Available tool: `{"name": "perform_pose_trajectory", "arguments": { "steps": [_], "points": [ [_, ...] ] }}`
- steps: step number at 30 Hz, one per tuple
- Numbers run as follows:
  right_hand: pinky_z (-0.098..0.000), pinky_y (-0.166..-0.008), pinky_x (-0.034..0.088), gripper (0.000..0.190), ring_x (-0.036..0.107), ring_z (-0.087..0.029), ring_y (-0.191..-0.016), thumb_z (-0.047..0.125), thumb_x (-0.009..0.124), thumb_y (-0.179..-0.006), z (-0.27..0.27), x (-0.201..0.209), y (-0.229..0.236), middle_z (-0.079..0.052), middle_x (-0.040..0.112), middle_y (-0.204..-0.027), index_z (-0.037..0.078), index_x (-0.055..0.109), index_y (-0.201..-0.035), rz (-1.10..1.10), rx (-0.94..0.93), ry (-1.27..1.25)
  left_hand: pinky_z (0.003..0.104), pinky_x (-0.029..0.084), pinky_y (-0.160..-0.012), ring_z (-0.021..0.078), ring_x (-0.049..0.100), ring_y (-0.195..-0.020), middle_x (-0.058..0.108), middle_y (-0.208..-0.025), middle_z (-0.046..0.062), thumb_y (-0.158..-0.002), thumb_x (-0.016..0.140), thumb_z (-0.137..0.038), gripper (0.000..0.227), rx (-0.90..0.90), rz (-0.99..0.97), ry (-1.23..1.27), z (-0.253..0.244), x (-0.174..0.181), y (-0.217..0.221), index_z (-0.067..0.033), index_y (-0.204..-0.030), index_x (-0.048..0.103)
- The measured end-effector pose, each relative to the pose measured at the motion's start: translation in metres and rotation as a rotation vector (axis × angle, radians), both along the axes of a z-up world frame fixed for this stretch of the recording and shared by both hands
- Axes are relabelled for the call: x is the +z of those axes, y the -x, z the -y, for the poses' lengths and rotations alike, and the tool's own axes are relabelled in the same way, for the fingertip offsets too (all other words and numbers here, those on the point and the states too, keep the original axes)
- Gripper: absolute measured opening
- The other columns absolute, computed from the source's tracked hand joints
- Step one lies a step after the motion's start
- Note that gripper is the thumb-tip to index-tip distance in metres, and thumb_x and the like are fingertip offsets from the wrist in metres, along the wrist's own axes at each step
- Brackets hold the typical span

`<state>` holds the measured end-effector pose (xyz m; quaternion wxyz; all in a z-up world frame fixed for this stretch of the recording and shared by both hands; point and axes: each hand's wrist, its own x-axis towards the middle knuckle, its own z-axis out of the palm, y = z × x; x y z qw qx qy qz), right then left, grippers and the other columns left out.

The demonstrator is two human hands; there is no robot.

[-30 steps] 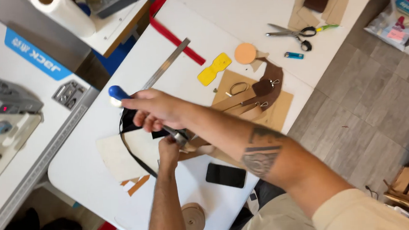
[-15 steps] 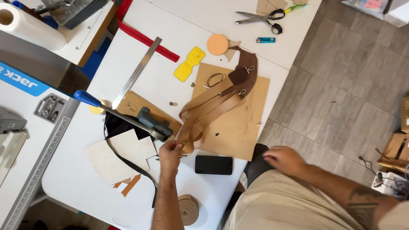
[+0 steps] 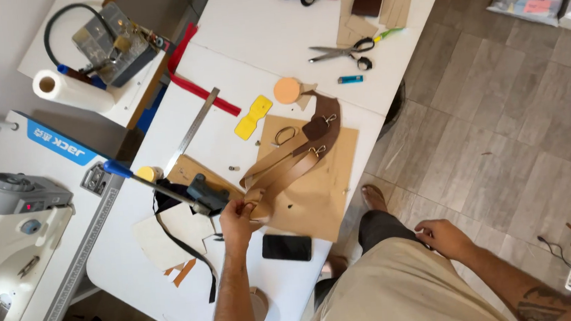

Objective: Installing metal rivets and hardware onto a leather strap using a hand press.

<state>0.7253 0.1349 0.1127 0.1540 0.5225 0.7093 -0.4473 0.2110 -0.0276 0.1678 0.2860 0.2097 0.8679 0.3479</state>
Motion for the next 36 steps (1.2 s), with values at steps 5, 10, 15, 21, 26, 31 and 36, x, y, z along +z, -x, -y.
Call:
{"name": "perform_pose_trajectory", "arguments": {
  "steps": [5, 10, 15, 21, 26, 31, 36],
  "points": [
    [-0.0259, -0.066, 0.061, 0.030, 0.077, -0.014, -0.065, 0.026, 0.067, -0.094, -0.090, -0.053, -0.042, -0.005, 0.084, -0.095, 0.008, 0.075, -0.118, 0.157, -0.051, 0.207, 0.032, 0.057, -0.084, 0.0200, 0.071, -0.090, 0.075, -0.099, 0.012, -0.095, 0.069, -0.005, 0.018, 0.151, 0.006, -0.015, -0.054, 0.060, -0.015, 0.0006, -0.113, 0.070],
    [-0.0291, -0.067, 0.059, 0.029, 0.073, -0.018, -0.064, 0.020, 0.068, -0.094, -0.211, -0.088, -0.073, -0.009, 0.081, -0.087, 0.002, 0.078, -0.114, 0.024, -0.227, 0.207, 0.031, 0.056, -0.086, 0.0211, 0.070, -0.092, 0.073, -0.102, 0.015, -0.098, 0.065, 0.000, 0.016, 0.320, -0.020, -0.212, -0.102, 0.095, -0.021, 0.0032, -0.114, 0.067],
    [-0.0365, -0.075, 0.056, 0.033, 0.073, -0.027, -0.075, 0.017, 0.063, -0.099, -0.275, -0.035, -0.082, -0.018, 0.076, -0.099, -0.007, 0.074, -0.120, -0.046, -0.545, 0.140, 0.029, 0.057, -0.092, 0.0210, 0.068, -0.100, 0.069, -0.109, 0.016, -0.103, 0.055, 0.007, 0.014, 0.401, 0.000, -0.483, -0.131, 0.133, -0.033, 0.0039, -0.116, 0.059],
    [-0.0373, -0.076, 0.060, 0.036, 0.075, -0.026, -0.075, 0.020, 0.064, -0.098, -0.273, -0.049, -0.108, -0.018, 0.078, -0.100, -0.005, 0.073, -0.122, 0.047, -0.532, 0.164, 0.026, 0.054, -0.099, 0.0198, 0.067, -0.105, 0.064, -0.114, 0.013, -0.107, 0.055, 0.010, 0.013, 0.428, -0.108, -0.617, -0.164, 0.154, -0.035, 0.0033, -0.118, 0.054],
    [-0.0331, -0.072, 0.061, 0.036, 0.078, -0.023, -0.073, 0.019, 0.068, -0.094, -0.255, -0.035, -0.122, -0.015, 0.081, -0.094, -0.001, 0.074, -0.123, 0.058, -0.499, 0.156, 0.028, 0.058, -0.087, 0.0199, 0.068, -0.092, 0.068, -0.103, 0.016, -0.105, 0.060, 0.011, 0.010, 0.360, -0.191, -0.583, -0.215, 0.134, -0.028, 0.0061, -0.113, 0.058],
    [-0.0317, -0.065, 0.059, 0.025, 0.074, -0.022, -0.063, 0.017, 0.069, -0.095, -0.288, -0.079, -0.153, -0.014, 0.080, -0.082, -0.002, 0.082, -0.105, 0.127, -0.482, 0.277, 0.026, 0.057, -0.087, 0.0169, 0.066, -0.091, 0.066, -0.103, 0.014, -0.107, 0.061, 0.009, 0.008, 0.412, -0.245, -0.611, -0.247, 0.139, -0.032, 0.0051, -0.114, 0.059],
    [-0.0378, -0.059, 0.059, 0.020, 0.074, -0.031, -0.061, 0.001, 0.068, -0.092, -0.416, -0.112, -0.153, -0.022, 0.078, -0.079, -0.013, 0.082, -0.099, -0.010, -0.570, 0.352, 0.034, 0.058, -0.094, 0.0272, 0.069, -0.100, 0.066, -0.107, 0.022, -0.110, 0.061, 0.013, 0.011, 0.433, -0.449, -0.524, -0.296, 0.162, -0.050, 0.0103, -0.119, 0.056]
  ]
}}
